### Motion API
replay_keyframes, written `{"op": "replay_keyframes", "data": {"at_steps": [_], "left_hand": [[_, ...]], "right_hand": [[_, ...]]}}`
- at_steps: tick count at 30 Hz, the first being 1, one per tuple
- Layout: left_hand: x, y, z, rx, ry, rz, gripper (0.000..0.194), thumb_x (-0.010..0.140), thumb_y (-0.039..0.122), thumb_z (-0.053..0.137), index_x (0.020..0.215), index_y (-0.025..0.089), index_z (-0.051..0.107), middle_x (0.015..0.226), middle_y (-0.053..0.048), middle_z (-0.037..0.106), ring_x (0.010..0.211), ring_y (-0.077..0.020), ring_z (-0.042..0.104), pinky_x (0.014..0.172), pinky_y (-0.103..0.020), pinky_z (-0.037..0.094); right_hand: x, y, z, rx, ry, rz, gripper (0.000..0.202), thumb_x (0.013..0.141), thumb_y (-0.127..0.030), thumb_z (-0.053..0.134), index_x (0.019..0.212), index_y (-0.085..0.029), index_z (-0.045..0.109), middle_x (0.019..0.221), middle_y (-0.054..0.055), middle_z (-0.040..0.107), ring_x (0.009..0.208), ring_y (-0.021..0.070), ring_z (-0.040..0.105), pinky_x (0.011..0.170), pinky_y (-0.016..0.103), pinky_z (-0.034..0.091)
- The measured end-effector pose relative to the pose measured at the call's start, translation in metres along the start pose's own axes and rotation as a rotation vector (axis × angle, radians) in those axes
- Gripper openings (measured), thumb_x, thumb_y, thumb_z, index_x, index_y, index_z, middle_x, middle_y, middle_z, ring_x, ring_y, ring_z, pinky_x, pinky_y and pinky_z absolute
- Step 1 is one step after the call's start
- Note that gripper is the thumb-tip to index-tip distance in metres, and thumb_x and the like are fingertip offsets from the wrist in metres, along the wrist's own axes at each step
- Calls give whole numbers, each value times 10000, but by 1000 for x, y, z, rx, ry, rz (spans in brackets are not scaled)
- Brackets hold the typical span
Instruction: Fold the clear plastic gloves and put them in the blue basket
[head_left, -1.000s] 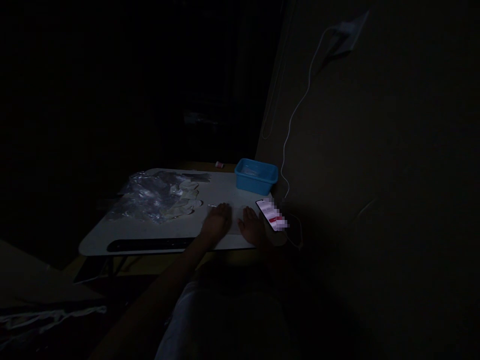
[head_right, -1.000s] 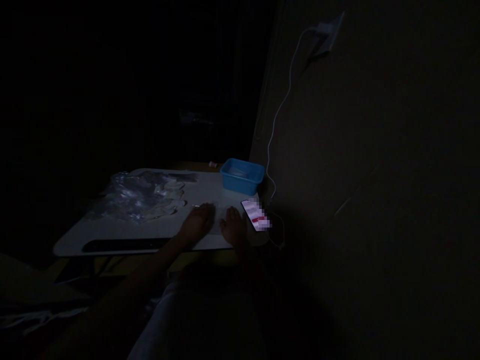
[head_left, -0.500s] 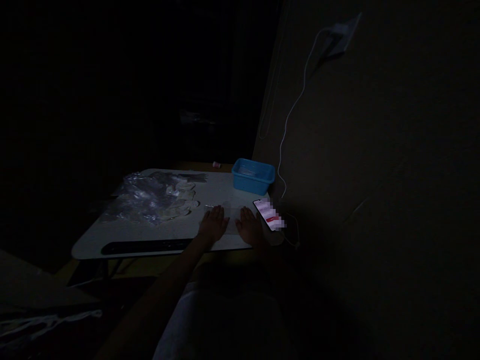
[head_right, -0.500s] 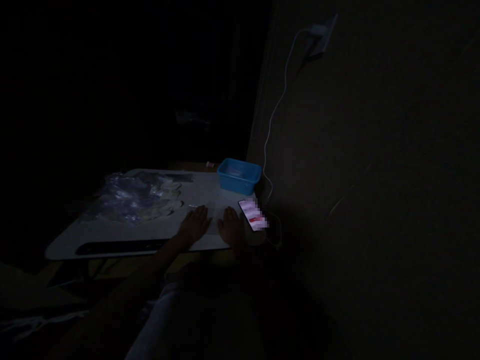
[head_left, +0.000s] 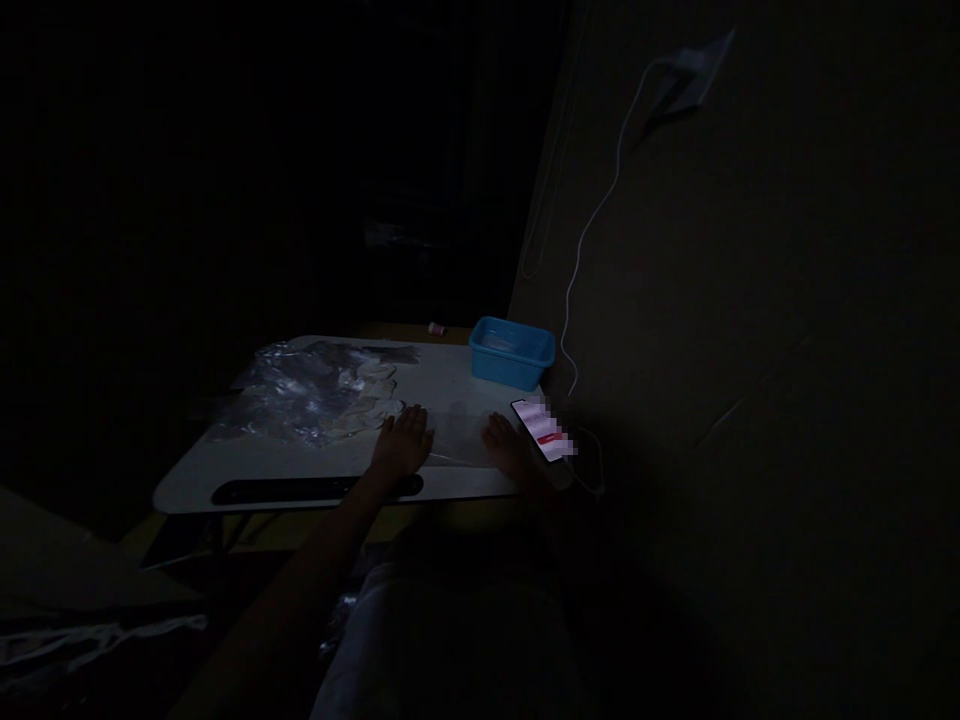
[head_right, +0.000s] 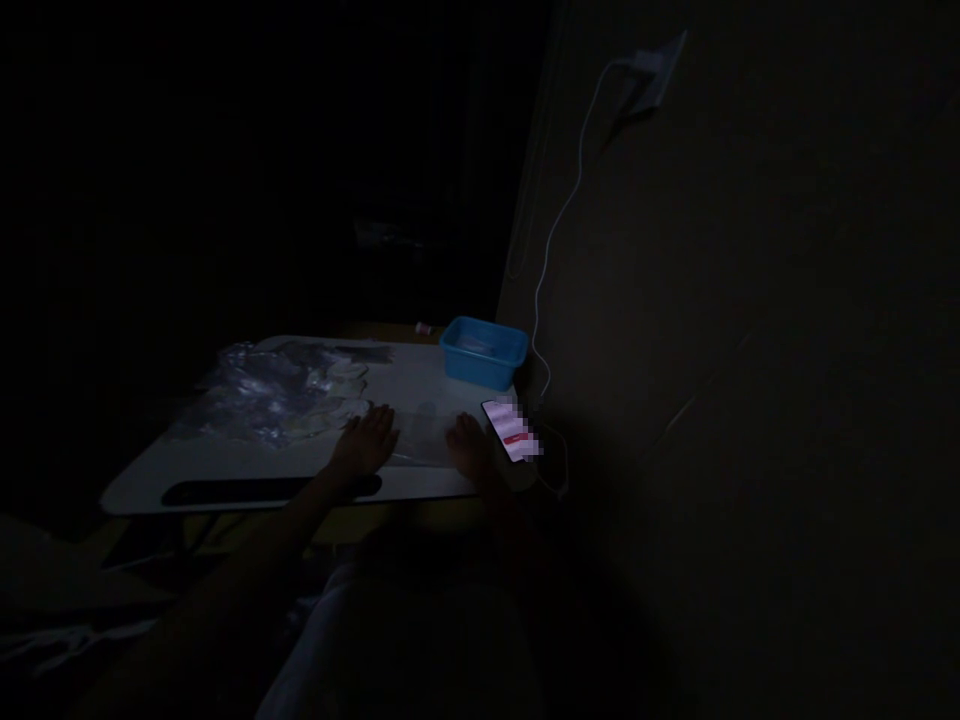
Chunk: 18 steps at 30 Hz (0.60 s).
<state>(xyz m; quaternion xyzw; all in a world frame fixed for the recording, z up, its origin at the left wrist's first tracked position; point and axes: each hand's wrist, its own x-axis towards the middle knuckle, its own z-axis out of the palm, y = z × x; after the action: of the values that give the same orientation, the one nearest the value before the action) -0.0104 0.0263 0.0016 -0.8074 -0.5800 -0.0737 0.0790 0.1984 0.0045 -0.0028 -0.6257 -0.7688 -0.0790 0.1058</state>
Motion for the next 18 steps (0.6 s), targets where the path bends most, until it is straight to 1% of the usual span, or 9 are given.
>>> {"op": "replay_keyframes", "data": {"at_steps": [2, 3, 4, 5, 7, 9, 11, 14, 18], "left_hand": [[1, 1, 0, -7, -7, -4, 510, 886, 335, 194, 1312, 100, 347, 1393, -129, 320, 1283, -245, 285, 1008, -450, 230], [1, 1, 0, -11, -12, -7, 511, 885, 333, 196, 1313, 99, 346, 1393, -130, 320, 1283, -245, 285, 1006, -452, 233], [1, 1, 0, -14, -11, -9, 512, 883, 331, 198, 1315, 97, 343, 1393, -131, 319, 1283, -246, 285, 1005, -452, 235], [1, 1, 0, -13, -6, -11, 513, 881, 329, 201, 1316, 94, 341, 1393, -132, 319, 1283, -246, 286, 1006, -450, 235], [0, 1, 0, -4, 9, -11, 518, 878, 322, 204, 1319, 84, 336, 1394, -136, 316, 1283, -250, 284, 1009, -447, 230], [-1, 1, -1, -1, 0, -7, 522, 873, 308, 208, 1323, 71, 325, 1397, -136, 309, 1288, -252, 274, 1015, -445, 225], [-2, 1, -2, -9, -39, -4, 522, 868, 286, 212, 1329, 60, 311, 1403, -136, 296, 1292, -251, 265, 1019, -445, 222], [-2, 1, -2, -24, -55, -5, 524, 871, 288, 201, 1331, 62, 307, 1405, -132, 293, 1295, -245, 259, 1023, -446, 216], [-2, 0, 0, -21, -8, -12, 535, 880, 334, 183, 1325, 71, 322, 1399, -129, 307, 1292, -248, 264, 1020, -446, 216]], "right_hand": [[5, -2, -8, 27, -97, 20, 357, 893, -210, 314, 1180, -214, 526, 1323, 68, 448, 1233, 185, 378, 986, 356, 297], [7, -6, -12, 41, -86, 69, 375, 896, -221, 296, 1200, -176, 510, 1323, 98, 442, 1233, 204, 376, 983, 370, 299], [9, -14, -15, 61, -38, 124, 403, 899, -245, 281, 1240, -139, 467, 1335, 121, 421, 1243, 219, 358, 993, 391, 285], [10, -23, -17, 86, 10, 142, 432, 898, -269, 274, 1280, -120, 414, 1353, 125, 394, 1259, 228, 330, 1006, 414, 263], [11, -46, -17, 135, 30, 19, 466, 898, -298, 262, 1322, -124, 344, 1377, 106, 362, 1277, 212, 295, 1035, 425, 213], [10, -69, -14, 164, 9, -94, 478, 905, -328, 236, 1329, -128, 330, 1388, 95, 345, 1290, 192, 266, 1052, 418, 182], [8, -84, -10, 177, -27, -123, 482, 912, -338, 198, 1316, -125, 351, 1388, 92, 345, 1294, 186, 259, 1053, 422, 178], [4, -85, -6, 163, -46, -98, 500, 914, -371, 177, 1314, -132, 359, 1392, 93, 333, 1297, 191, 258, 1054, 435, 172], [-3, -60, -5, 107, -23, -64, 509, 907, -382, 206, 1329, -130, 338, 1395, 98, 320, 1298, 188, 259, 1055, 429, 176]]}}
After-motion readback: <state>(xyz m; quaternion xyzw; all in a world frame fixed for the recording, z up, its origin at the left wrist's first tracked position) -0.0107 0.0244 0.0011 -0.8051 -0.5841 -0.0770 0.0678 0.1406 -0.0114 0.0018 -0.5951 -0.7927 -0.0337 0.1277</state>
